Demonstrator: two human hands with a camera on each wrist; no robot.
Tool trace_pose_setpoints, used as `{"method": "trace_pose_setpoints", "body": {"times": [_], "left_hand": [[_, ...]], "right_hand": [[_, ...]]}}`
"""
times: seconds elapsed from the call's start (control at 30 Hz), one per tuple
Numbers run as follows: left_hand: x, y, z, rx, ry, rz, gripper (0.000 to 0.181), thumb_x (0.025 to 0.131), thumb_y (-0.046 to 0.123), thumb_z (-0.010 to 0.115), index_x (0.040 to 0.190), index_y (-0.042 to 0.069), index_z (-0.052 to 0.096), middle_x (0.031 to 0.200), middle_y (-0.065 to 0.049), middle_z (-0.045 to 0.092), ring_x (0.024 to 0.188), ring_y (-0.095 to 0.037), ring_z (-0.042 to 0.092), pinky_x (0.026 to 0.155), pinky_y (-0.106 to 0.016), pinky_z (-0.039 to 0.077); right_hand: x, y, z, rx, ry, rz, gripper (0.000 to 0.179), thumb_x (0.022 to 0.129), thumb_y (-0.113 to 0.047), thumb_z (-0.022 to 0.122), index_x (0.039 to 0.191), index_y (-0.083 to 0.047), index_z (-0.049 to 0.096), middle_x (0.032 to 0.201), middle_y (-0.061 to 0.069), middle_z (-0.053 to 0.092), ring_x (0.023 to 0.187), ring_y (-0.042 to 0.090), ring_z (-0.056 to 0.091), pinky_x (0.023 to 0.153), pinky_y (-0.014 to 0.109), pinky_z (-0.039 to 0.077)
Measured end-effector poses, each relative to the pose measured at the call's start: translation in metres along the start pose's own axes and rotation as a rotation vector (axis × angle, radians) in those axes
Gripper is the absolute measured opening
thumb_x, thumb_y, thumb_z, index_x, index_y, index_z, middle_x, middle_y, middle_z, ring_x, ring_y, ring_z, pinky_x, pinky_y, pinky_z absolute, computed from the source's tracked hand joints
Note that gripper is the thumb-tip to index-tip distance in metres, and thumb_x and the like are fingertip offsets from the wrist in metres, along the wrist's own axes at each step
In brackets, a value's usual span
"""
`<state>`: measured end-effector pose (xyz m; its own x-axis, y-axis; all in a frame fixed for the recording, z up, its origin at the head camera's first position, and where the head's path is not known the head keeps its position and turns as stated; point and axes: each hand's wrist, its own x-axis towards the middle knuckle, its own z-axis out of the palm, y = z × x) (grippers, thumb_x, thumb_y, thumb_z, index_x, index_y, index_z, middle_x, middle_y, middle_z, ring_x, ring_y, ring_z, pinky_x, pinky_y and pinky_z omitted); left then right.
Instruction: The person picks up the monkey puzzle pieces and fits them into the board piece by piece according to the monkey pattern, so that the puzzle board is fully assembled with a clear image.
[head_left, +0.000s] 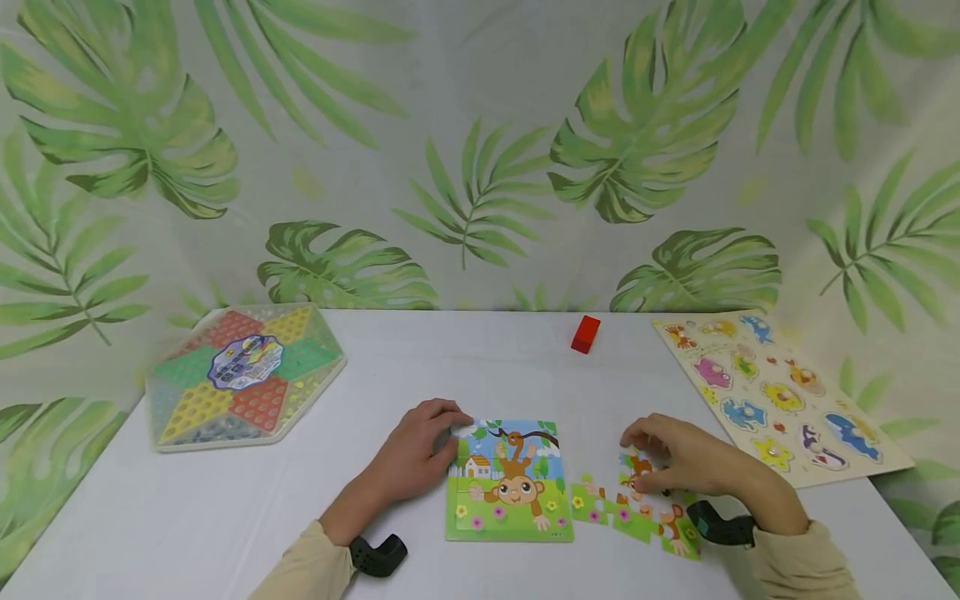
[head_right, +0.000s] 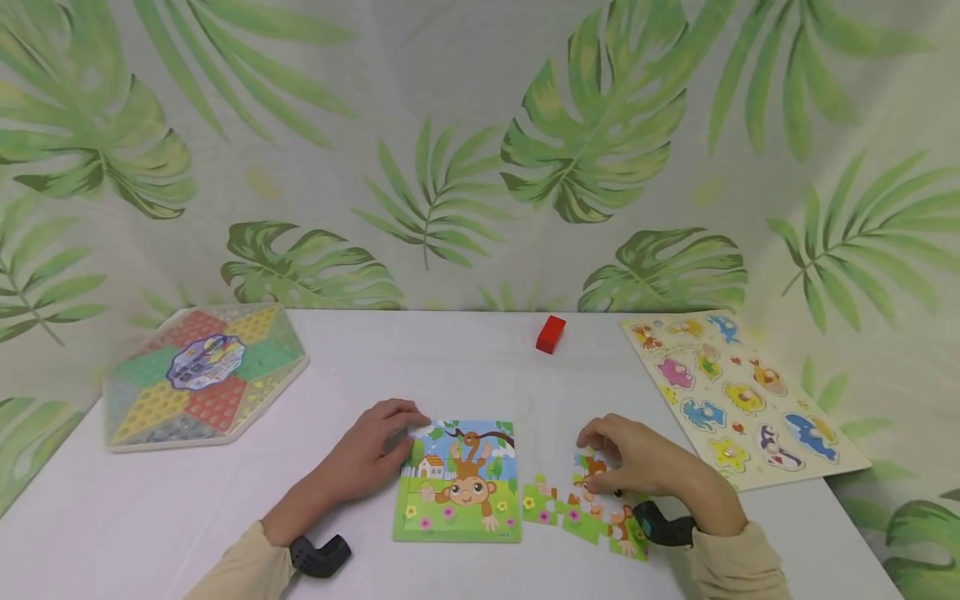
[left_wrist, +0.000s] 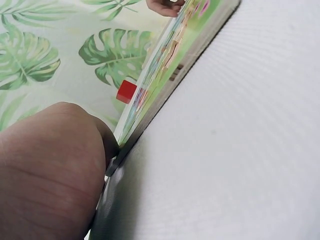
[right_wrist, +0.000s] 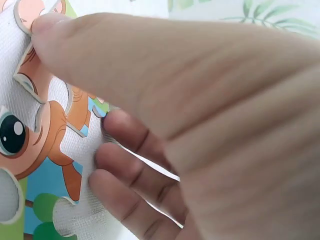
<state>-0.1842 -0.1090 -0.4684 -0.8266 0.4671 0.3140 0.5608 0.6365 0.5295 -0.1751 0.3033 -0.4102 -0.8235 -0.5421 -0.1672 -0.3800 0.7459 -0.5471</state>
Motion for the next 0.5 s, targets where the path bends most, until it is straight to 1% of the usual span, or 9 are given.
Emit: {"method": "trace_pose_setpoints", "body": {"times": [0.1,0.3,0.5], "left_hand": [[0.0001,0.0005,-0.0003,-0.002,0.007,0.011,0.029,0.097,0.009,0.062,0.124,0.01,0.071,0.13,-0.006,0.063,0.128,-0.026,0.056,0.109,-0.05,0.045],[0.0003,0.0006,0.0008,0.011,0.021,0.025,0.029,0.096,0.007,0.062,0.124,0.009,0.072,0.129,-0.007,0.063,0.127,-0.027,0.057,0.108,-0.051,0.046],[0.0001,-0.0001,0.0014,0.017,0.024,0.03,0.028,0.096,0.007,0.062,0.123,0.009,0.072,0.128,-0.007,0.063,0.126,-0.027,0.057,0.107,-0.051,0.046]], "right_hand": [[-0.0005,0.0011,-0.0005,0.031,-0.009,0.001,0.046,0.087,-0.039,0.082,0.121,-0.015,0.064,0.105,-0.003,0.058,0.089,0.009,0.052,0.075,0.027,0.05],[-0.0001,0.0029,0.0004,0.06,-0.016,-0.001,0.045,0.087,-0.035,0.083,0.12,-0.013,0.063,0.104,-0.001,0.057,0.087,0.009,0.051,0.074,0.026,0.05],[0.0012,0.004,0.0021,0.098,-0.035,-0.018,0.051,0.083,-0.034,0.087,0.123,-0.012,0.062,0.102,0.001,0.053,0.086,0.01,0.048,0.072,0.025,0.047]]}}
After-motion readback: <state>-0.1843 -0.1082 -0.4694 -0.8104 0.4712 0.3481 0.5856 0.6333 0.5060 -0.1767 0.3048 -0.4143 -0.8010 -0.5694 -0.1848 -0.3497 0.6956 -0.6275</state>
